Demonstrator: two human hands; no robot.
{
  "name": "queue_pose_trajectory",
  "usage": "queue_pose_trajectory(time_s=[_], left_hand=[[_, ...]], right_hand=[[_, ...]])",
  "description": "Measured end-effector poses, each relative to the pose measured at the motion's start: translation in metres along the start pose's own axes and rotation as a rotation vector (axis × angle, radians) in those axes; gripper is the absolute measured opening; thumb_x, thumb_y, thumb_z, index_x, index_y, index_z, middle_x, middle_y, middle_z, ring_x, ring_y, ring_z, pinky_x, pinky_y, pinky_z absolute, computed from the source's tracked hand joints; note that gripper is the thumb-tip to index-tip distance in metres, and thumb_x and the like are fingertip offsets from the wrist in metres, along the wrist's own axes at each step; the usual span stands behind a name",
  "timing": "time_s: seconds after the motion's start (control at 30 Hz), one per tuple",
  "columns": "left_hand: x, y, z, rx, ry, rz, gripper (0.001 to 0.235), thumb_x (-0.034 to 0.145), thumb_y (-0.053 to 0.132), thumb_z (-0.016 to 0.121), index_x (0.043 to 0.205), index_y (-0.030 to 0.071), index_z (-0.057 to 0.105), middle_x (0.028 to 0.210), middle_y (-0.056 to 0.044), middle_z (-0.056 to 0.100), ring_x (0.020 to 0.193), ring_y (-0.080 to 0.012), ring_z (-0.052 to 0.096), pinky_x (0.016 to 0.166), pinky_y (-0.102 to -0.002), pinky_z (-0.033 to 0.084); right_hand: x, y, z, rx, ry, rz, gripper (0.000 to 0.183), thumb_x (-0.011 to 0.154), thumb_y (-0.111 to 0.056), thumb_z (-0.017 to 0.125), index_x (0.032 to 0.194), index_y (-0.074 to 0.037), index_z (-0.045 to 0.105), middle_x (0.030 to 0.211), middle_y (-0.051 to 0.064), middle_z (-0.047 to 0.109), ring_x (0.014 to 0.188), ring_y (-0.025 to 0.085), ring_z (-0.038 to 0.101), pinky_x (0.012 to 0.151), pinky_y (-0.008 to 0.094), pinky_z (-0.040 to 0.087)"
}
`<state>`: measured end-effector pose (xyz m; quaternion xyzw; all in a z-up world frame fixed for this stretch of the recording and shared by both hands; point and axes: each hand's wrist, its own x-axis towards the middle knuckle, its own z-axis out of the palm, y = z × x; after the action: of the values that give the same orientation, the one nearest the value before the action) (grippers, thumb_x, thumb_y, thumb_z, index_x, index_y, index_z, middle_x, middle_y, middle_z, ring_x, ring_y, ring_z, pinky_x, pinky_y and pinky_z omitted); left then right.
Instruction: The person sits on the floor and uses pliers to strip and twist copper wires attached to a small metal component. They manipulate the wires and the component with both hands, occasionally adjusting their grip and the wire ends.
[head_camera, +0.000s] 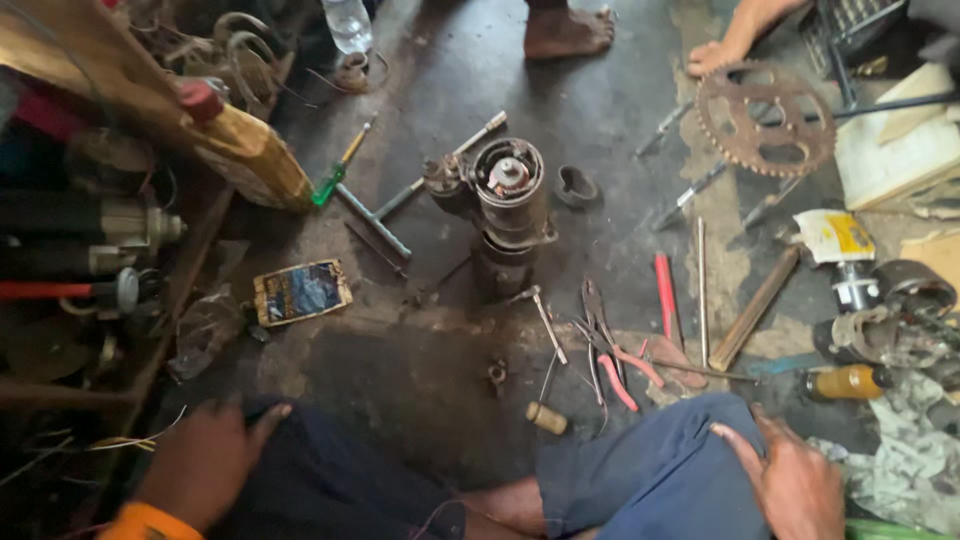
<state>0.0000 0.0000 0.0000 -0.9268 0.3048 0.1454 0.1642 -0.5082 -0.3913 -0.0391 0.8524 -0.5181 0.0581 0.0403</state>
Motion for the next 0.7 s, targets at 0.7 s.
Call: queue_pose_trajectory(time_s=[0.7], left_hand=[[0.030,0.263,-0.004,-0.982,0.132,0.733,0.023,0.090,0.020,0.068,0.103,0.001,0.067,0.101,-0.022,0.070,0.095,-0.0424,0.067,0.082,-0.050,0.055]], right_hand=[[0.053,-0.162,0.096,0.181,-0.252,-0.194,0.012,0.078,-0.017,0.076,0.086,-0.009,0.075,0.100,0.017,0.070,0.087,0.037,0.072,0.074,0.050,0.058]])
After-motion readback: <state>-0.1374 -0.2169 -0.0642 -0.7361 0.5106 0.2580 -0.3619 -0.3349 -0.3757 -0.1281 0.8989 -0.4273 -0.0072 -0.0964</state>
